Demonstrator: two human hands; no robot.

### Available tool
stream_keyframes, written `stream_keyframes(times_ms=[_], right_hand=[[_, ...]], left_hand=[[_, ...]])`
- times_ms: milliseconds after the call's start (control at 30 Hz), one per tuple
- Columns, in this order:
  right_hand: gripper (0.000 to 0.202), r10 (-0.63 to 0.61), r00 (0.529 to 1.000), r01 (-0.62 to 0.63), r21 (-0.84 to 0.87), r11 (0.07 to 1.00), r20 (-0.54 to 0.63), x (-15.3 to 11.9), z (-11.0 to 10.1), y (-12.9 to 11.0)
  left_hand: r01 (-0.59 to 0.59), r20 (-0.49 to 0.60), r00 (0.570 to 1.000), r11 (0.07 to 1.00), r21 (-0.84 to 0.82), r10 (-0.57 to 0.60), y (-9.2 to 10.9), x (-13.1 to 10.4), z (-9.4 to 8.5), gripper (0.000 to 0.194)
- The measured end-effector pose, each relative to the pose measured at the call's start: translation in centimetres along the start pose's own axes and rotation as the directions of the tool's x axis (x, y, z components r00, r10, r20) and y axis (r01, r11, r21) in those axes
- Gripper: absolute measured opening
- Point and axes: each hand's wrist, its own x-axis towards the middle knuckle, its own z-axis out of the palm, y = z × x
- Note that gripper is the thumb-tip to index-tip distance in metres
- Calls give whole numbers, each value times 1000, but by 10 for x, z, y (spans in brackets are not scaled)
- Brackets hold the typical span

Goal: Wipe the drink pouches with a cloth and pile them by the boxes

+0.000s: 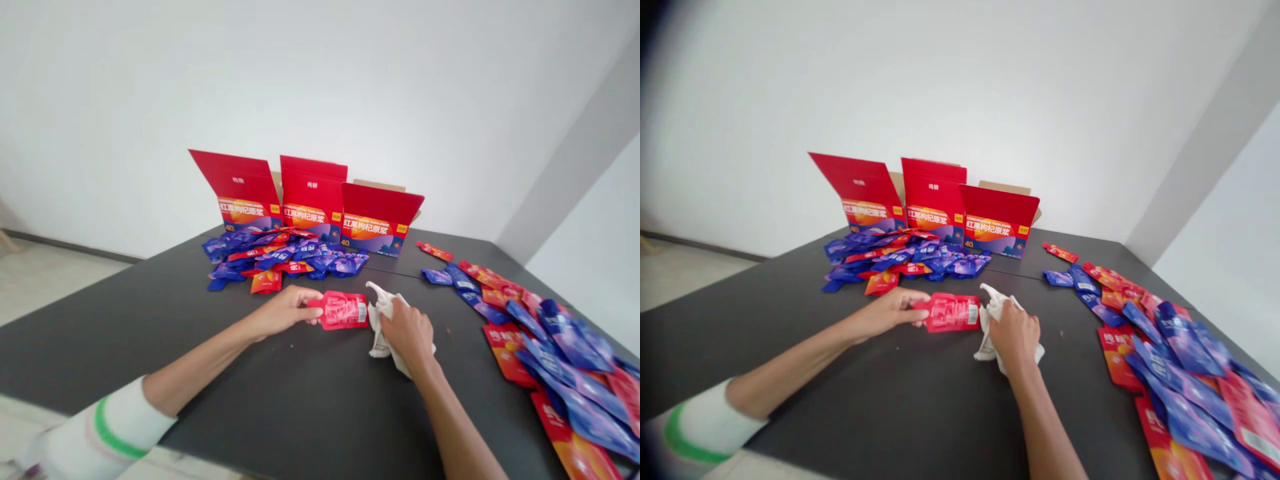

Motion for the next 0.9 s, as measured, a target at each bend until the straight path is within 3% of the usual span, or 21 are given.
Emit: stream_keyframes(times_ms=[67, 167, 233, 367, 467, 567, 767, 900], right_hand=[[34, 22, 1000, -23, 37, 999, 20, 4, 1, 9], [37, -26, 1000, 26, 95, 995, 4, 7, 5, 12], [39, -62, 998, 62, 111, 992, -8, 7, 8, 11], [40, -87, 996, 88, 133, 987, -15, 8, 12, 13], [40, -85, 996, 89, 155, 984, -31, 9, 14, 14], [38, -91, 996, 93, 146, 985, -15, 9, 15, 12], [38, -68, 997, 63, 123, 990, 37, 9, 15, 5], [35, -71, 997, 65, 144, 987, 37, 6, 9, 2]], left_hand=[[-23, -174, 984, 1000, 13, 25, 11, 1, -28, 34], [-59, -414, 904, 991, 120, 104, 23, 13, -79, 44], [12, -514, 848, 963, 268, 132, 22, 25, -113, 46], [206, -590, 804, 894, 398, 77, -2, 43, -158, 31], [318, -641, 761, 801, 507, 103, -26, 48, -167, 26], [363, -649, 738, 704, 610, 182, -46, 52, -160, 45], [340, -510, 844, 568, 750, 168, -78, 64, -141, 58], [335, -455, 881, 509, 793, 130, -78, 62, -140, 72]])
